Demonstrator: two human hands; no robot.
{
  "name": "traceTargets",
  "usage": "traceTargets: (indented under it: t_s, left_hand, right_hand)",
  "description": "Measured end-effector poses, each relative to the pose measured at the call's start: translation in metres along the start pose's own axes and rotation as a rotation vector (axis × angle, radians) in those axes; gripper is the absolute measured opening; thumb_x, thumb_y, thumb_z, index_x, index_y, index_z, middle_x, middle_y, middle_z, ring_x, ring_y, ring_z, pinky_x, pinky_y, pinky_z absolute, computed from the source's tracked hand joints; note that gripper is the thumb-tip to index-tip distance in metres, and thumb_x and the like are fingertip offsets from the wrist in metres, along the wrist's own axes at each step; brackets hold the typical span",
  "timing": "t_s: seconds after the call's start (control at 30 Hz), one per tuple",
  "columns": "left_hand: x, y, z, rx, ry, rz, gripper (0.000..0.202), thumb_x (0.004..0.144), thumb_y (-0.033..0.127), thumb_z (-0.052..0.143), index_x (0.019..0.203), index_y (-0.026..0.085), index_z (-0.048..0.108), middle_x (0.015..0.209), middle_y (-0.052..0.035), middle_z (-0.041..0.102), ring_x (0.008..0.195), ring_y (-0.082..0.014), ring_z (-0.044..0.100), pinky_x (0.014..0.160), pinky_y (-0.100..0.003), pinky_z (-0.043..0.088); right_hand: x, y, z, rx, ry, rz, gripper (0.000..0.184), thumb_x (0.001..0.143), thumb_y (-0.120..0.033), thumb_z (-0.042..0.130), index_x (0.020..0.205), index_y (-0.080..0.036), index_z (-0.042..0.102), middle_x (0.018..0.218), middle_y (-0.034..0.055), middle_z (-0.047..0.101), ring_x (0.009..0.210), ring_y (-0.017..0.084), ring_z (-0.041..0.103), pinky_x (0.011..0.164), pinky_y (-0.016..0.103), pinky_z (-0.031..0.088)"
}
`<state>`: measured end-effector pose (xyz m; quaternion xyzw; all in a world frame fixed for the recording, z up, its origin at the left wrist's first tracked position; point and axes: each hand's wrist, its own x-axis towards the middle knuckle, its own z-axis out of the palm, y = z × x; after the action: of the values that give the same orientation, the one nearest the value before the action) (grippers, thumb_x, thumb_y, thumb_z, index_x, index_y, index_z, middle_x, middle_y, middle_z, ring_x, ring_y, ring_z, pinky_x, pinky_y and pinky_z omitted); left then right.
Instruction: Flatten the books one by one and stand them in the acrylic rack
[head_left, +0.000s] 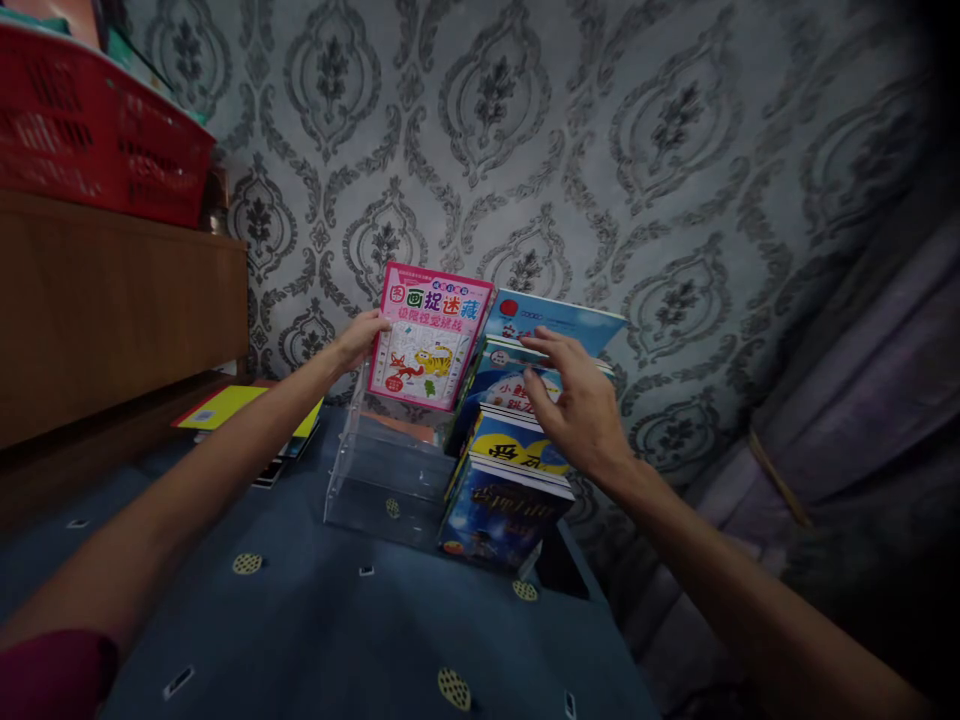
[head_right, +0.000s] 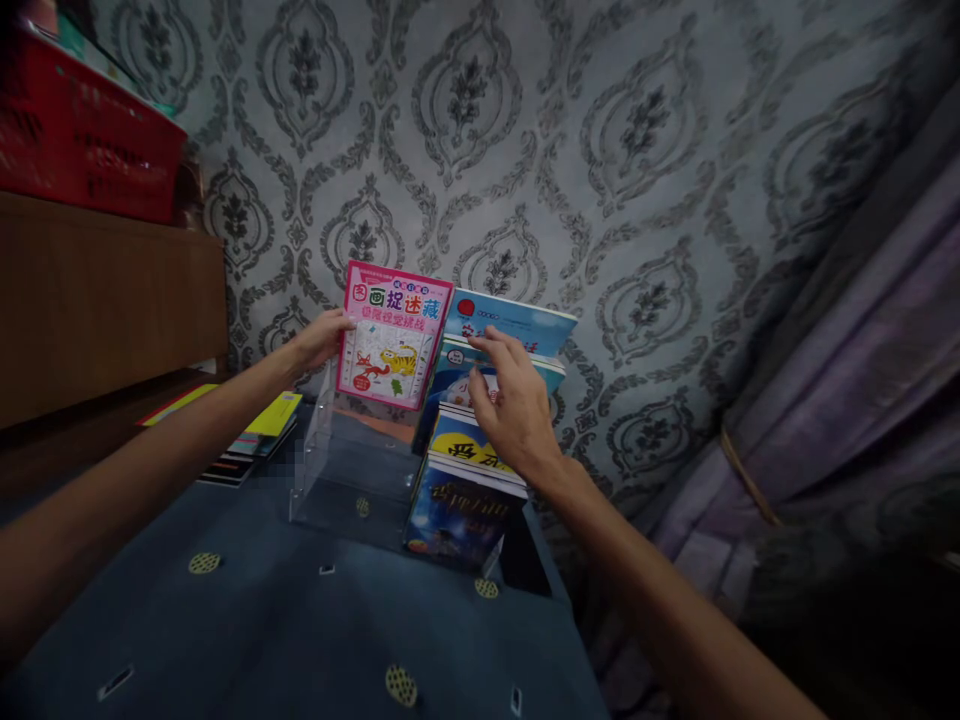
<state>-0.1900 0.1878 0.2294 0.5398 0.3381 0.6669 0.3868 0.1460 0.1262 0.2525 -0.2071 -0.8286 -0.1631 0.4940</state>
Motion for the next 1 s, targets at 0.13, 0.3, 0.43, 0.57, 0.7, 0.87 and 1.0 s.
traceTargets:
  t_s: [0.13, 0.3, 0.43, 0.57, 0.7, 0.87, 1.0]
  left_hand:
    - [-0.003, 0.003, 0.002, 0.0, 0.017, 0.023, 0.041, 0.058, 0.021, 0.065, 0.099, 0.015, 0.067, 0.085, -0.0039, 0.075, 0.078, -0.0218, 0.072, 0.075, -0.032, 0.058]
    - [-0.008, 0.008, 0.002, 0.025, 0.022, 0.027, 0.043, 0.061, 0.024, 0.065, 0.103, 0.015, 0.066, 0.088, -0.0039, 0.075, 0.077, -0.0202, 0.069, 0.071, -0.029, 0.054]
    - [-0.014, 0.012, 0.003, 0.079, 0.042, 0.018, 0.042, 0.063, 0.026, 0.066, 0.103, 0.016, 0.065, 0.087, -0.0033, 0.073, 0.075, -0.0179, 0.065, 0.068, -0.027, 0.049]
    - [-0.021, 0.017, -0.002, 0.152, 0.064, 0.069, 0.039, 0.068, 0.029, 0.064, 0.105, 0.017, 0.061, 0.094, -0.0044, 0.071, 0.084, -0.0192, 0.065, 0.074, -0.029, 0.049]
    - [-0.034, 0.017, -0.033, 0.479, 0.194, 0.162, 0.046, 0.089, 0.035, 0.046, 0.13, 0.016, 0.047, 0.12, -0.0112, 0.068, 0.108, -0.0191, 0.064, 0.086, -0.031, 0.049]
    - [-0.08, -0.009, -0.095, 0.927, 0.175, -0.083, 0.044, 0.078, 0.042, 0.064, 0.11, 0.012, 0.061, 0.116, -0.0164, 0.069, 0.119, -0.0319, 0.059, 0.1, -0.043, 0.046]
    - [-0.127, -0.048, -0.122, 1.279, 0.021, -0.368, 0.07, 0.049, 0.043, 0.089, 0.108, 0.014, 0.066, 0.127, -0.0248, 0.066, 0.131, -0.0503, 0.049, 0.106, -0.067, 0.035]
  right_hand:
    - [-0.008, -0.003, 0.002, 0.025, 0.002, 0.01, 0.033, 0.092, -0.021, 0.054, 0.124, -0.022, 0.064, 0.137, 0.0148, 0.064, 0.127, 0.032, 0.061, 0.106, 0.056, 0.051]
    - [-0.017, -0.012, 0.002, 0.049, -0.013, 0.028, 0.032, 0.094, -0.024, 0.053, 0.124, -0.023, 0.064, 0.136, 0.0142, 0.064, 0.127, 0.031, 0.061, 0.105, 0.056, 0.052]
    - [-0.029, -0.026, 0.003, 0.069, -0.049, 0.027, 0.03, 0.097, -0.025, 0.051, 0.124, -0.023, 0.063, 0.136, 0.0137, 0.064, 0.131, 0.03, 0.059, 0.108, 0.057, 0.05]
    - [-0.061, -0.052, 0.015, 0.17, -0.146, 0.06, 0.031, 0.099, -0.022, 0.048, 0.126, -0.027, 0.062, 0.14, 0.0115, 0.062, 0.134, 0.026, 0.057, 0.112, 0.052, 0.05]
    - [-0.117, -0.088, 0.037, 0.349, -0.282, 0.09, 0.033, 0.098, -0.018, 0.048, 0.126, -0.025, 0.064, 0.142, 0.0121, 0.062, 0.132, 0.024, 0.059, 0.11, 0.046, 0.053]
    - [-0.187, -0.125, 0.059, 0.516, -0.477, 0.246, 0.039, 0.097, -0.015, 0.046, 0.127, -0.025, 0.068, 0.139, 0.0109, 0.065, 0.13, 0.025, 0.062, 0.109, 0.043, 0.054]
    - [-0.229, -0.135, 0.072, 0.543, -0.524, 0.377, 0.033, 0.098, -0.021, 0.049, 0.122, -0.024, 0.071, 0.138, 0.0116, 0.067, 0.128, 0.026, 0.064, 0.107, 0.044, 0.055]
